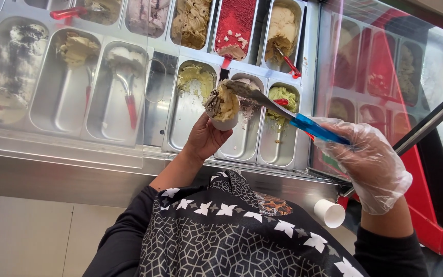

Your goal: Scooping several flavors of ice cream into a cup, weighing it on a scale, and handing it to a customer.

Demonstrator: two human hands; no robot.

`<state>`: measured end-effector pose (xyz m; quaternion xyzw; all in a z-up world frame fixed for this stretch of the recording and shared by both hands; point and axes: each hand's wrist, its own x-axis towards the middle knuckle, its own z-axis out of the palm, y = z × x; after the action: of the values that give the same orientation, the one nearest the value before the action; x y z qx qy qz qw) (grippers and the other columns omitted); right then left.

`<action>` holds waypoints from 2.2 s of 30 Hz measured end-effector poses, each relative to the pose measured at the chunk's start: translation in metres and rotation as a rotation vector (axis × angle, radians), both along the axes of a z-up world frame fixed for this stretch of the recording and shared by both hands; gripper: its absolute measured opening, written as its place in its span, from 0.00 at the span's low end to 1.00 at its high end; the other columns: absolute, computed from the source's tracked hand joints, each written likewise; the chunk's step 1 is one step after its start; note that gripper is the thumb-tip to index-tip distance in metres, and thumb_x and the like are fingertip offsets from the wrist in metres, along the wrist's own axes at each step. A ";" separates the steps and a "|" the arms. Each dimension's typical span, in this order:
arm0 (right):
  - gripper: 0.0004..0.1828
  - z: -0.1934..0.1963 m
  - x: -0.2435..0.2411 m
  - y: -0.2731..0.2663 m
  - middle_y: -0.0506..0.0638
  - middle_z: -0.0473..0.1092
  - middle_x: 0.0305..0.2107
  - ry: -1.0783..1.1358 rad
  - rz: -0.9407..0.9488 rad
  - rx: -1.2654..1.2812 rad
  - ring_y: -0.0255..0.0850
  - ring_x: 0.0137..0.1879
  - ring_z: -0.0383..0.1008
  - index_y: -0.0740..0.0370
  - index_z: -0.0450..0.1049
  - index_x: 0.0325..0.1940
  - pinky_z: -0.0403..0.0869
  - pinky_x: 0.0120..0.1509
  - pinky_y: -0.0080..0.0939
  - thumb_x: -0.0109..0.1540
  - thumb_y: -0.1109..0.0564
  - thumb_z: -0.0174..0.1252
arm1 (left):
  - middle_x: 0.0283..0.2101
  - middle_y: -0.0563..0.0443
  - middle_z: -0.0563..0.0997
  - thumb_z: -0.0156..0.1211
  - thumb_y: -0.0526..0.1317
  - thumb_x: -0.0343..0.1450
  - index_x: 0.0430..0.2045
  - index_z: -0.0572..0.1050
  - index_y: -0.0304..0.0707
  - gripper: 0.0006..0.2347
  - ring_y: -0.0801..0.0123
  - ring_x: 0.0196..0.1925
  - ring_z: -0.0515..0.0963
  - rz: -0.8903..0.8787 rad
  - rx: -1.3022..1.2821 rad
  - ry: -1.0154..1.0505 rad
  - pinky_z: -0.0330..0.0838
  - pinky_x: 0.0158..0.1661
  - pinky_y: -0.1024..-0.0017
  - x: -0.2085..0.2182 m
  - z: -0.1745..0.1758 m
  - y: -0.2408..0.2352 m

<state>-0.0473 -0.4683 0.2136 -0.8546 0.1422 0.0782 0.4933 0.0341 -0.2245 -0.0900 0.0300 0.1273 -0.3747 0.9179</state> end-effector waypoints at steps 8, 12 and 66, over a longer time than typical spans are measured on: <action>0.20 -0.032 -0.036 -0.025 0.59 0.77 0.49 -0.112 -0.276 0.584 0.37 0.39 0.77 0.69 0.77 0.49 0.75 0.45 0.27 0.53 0.61 0.66 | 0.53 0.38 0.79 0.50 0.46 0.78 0.59 0.66 0.26 0.20 0.61 0.47 0.84 0.023 -0.072 0.014 0.84 0.47 0.68 -0.001 0.026 0.000; 0.18 -0.039 -0.029 -0.014 0.54 0.69 0.31 0.132 -0.403 0.397 0.34 0.29 0.57 0.75 0.77 0.47 0.55 0.31 0.29 0.53 0.69 0.55 | 0.53 0.37 0.78 0.50 0.45 0.79 0.60 0.66 0.28 0.20 0.60 0.49 0.83 0.026 -0.073 -0.040 0.84 0.48 0.66 -0.005 0.029 0.002; 0.19 -0.394 0.316 0.108 0.40 0.81 0.37 0.109 1.007 -1.253 0.42 0.51 0.82 0.37 0.82 0.47 0.79 0.45 0.53 0.68 0.51 0.43 | 0.61 0.44 0.76 0.60 0.48 0.71 0.60 0.72 0.43 0.22 0.50 0.59 0.76 0.438 0.319 0.071 0.76 0.49 0.49 -0.018 0.062 0.242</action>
<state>0.2690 -0.3605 -0.1800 -0.9289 -0.2189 0.2383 -0.1799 0.0156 0.0172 -0.0276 0.1326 0.2203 -0.1433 0.9557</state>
